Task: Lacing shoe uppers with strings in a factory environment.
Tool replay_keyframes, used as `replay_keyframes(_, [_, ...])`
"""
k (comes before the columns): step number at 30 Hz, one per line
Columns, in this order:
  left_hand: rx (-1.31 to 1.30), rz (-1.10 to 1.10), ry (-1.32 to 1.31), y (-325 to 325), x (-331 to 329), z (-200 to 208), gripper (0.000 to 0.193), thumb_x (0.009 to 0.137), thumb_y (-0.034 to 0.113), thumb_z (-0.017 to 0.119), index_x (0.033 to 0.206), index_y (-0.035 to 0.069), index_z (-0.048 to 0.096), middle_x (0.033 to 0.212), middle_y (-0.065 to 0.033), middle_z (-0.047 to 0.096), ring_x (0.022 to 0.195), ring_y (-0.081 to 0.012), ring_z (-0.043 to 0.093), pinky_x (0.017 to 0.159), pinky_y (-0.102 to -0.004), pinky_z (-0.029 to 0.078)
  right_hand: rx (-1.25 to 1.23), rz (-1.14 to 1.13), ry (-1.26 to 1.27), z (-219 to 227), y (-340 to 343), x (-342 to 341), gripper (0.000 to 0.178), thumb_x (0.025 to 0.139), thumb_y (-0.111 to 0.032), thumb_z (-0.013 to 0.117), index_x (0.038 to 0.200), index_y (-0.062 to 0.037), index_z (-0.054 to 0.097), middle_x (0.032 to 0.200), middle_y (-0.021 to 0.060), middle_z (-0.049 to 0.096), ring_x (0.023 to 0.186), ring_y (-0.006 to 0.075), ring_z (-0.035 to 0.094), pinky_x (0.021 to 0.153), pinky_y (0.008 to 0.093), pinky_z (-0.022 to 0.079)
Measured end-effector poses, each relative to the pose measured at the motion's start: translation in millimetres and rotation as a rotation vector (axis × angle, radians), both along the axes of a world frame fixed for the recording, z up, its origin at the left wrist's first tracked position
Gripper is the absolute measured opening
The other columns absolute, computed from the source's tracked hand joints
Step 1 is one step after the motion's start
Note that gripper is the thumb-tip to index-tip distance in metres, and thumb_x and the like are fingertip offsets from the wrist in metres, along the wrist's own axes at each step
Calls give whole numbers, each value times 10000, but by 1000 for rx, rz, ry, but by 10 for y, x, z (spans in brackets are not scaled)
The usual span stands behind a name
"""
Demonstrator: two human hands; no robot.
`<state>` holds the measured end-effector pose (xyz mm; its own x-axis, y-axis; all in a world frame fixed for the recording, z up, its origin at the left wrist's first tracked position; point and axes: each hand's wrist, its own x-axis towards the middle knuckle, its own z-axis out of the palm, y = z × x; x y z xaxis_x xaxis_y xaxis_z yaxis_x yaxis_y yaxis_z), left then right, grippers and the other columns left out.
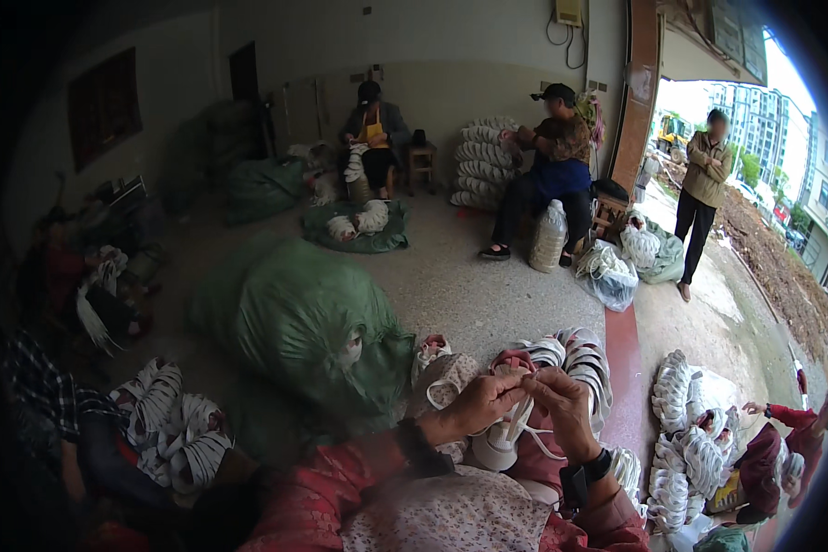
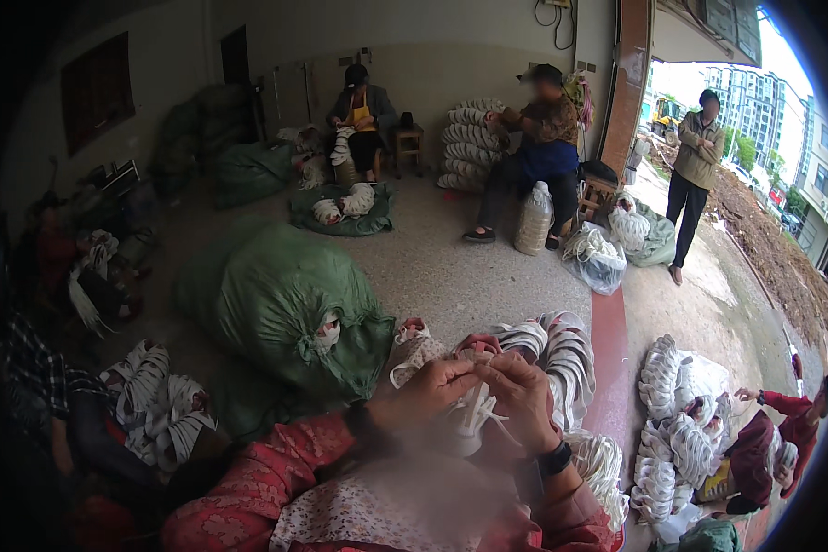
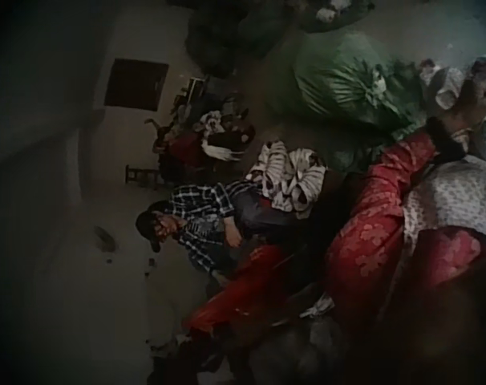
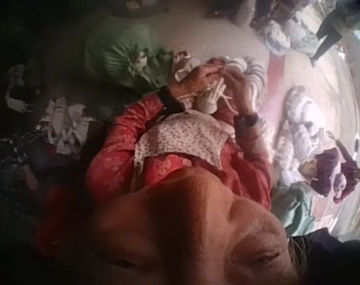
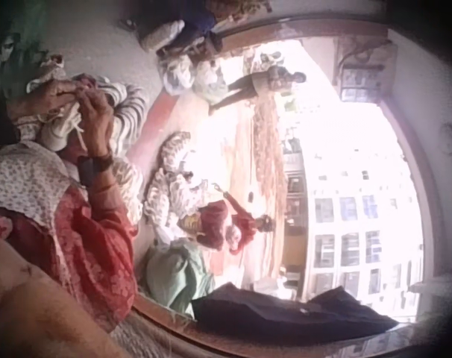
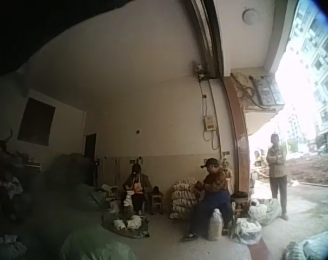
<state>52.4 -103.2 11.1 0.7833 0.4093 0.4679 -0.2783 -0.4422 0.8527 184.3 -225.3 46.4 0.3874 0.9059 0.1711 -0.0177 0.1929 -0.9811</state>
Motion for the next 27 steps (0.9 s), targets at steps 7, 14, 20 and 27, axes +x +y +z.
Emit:
replay_keyframes(7, [-503,-254,92,23,135,93,246,1004,232,539,1171,66,608,840,53,548,752,-30,507,666,-195,415,90,-29,-73,32,1,80,95,886,-29,680,968,0,720,907,-10,576,746,62,518,666,191,385])
replay_keyframes(14, [-770,-362,139,110,-31,-132,273,1012,223,509,1235,74,558,798,29,534,734,-64,527,642,-203,427,17,-77,-279,-6,76,2,94,874,-45,656,937,8,699,828,-17,559,692,57,501,604,183,375])
replay_keyframes(20, [-68,7,-159,36,163,-112,217,958,198,550,932,-6,619,722,-10,519,632,-110,477,543,-294,395,86,-72,-166,80,65,-134,115,912,-122,630,909,-21,685,634,-59,496,533,6,373,466,181,246])
replay_keyframes(27, [-284,82,-105,153,142,-317,303,990,267,519,893,-12,586,717,-21,514,610,-96,474,528,-273,399,50,92,-403,230,167,-254,272,961,-49,513,1200,20,624,961,83,682,696,104,558,598,222,459])
